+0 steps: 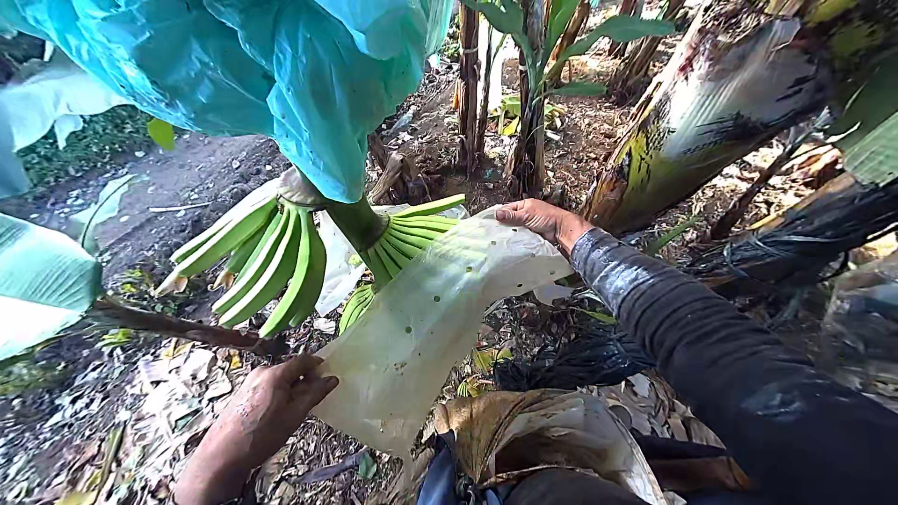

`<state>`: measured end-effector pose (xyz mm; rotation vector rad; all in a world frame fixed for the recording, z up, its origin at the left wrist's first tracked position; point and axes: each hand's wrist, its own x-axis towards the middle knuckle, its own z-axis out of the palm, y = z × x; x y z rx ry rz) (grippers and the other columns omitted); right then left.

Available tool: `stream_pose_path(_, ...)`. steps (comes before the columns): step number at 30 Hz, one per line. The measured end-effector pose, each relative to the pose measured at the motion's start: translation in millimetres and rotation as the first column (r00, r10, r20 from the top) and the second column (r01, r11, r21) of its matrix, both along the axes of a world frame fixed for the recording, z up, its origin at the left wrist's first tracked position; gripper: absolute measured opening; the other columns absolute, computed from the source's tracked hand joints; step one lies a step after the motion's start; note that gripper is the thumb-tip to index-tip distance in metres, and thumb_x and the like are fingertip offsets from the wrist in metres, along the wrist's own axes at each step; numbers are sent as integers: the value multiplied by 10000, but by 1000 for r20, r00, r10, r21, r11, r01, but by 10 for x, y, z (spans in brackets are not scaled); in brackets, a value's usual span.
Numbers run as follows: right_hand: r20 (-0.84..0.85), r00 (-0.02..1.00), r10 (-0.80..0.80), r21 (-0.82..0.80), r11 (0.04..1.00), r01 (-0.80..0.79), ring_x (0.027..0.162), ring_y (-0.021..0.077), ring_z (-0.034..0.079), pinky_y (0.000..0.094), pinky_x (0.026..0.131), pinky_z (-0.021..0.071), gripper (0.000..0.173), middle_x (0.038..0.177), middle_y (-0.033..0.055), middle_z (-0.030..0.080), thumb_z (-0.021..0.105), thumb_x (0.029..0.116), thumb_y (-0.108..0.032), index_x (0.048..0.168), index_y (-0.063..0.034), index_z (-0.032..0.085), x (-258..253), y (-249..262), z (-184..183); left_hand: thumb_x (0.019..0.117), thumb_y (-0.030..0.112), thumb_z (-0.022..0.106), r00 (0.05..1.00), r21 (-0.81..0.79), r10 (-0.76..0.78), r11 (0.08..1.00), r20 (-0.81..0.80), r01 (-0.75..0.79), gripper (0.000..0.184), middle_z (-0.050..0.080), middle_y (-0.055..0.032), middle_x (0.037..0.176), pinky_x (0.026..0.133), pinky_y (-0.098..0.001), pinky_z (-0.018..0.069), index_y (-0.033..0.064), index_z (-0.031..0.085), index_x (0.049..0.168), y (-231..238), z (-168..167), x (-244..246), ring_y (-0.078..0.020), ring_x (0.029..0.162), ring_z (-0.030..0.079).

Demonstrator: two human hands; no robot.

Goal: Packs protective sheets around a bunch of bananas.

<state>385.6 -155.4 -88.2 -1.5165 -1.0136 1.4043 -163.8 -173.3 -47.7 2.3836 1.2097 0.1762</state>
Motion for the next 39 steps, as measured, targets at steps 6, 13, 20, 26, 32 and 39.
stream_pose_path(6,-101,993,-65,113,991,76,689,139,686,331,657,609,207,813,70,699,687,989,-233,1028,-37,632,-109,84,136,888,607,608,998,53,-4,999,59,1,444,661,83,727,579,-345,533,204,749,1009,-46,59,-64,-45,619,609)
stream_pose_path(13,-114,993,-21,53,998,27,725,154,705,336,678,617,277,864,88,719,672,1000,-297,1092,-36,658,-132,361,212,911,577,634,975,104,-99,991,197,80,393,682,103,750,601,-234,546,200,743,942,-170,67,85,13,660,632)
stream_pose_path(20,-190,979,74,244,969,-26,799,151,711,364,757,625,192,925,59,721,652,973,-107,1149,-62,590,-108,179,179,988,626,515,974,-75,140,989,178,-129,547,736,-13,1068,800,-478,606,188,640,1290,-308,12,72,-152,920,718)
stream_pose_path(26,-219,975,31,296,955,36,777,128,722,341,732,634,299,903,34,739,742,846,-117,1113,-108,608,22,-118,61,960,334,685,989,-290,139,945,-52,-148,286,742,-82,891,752,-588,587,160,733,1183,-597,-238,470,-268,791,723)
stream_pose_path(32,-182,983,-8,270,961,58,772,139,727,345,733,637,208,901,60,743,670,904,-47,1107,-65,632,47,-139,183,966,416,587,980,-156,183,973,83,-169,300,640,60,652,570,-438,518,209,708,786,-621,-326,340,-109,601,626)
stream_pose_path(39,-159,975,158,105,984,-142,729,120,680,329,709,605,90,824,47,694,671,974,-120,966,-55,609,-209,79,115,963,364,571,844,-530,503,775,188,-344,333,635,-16,630,526,-407,529,125,718,784,-251,-706,20,-153,542,607)
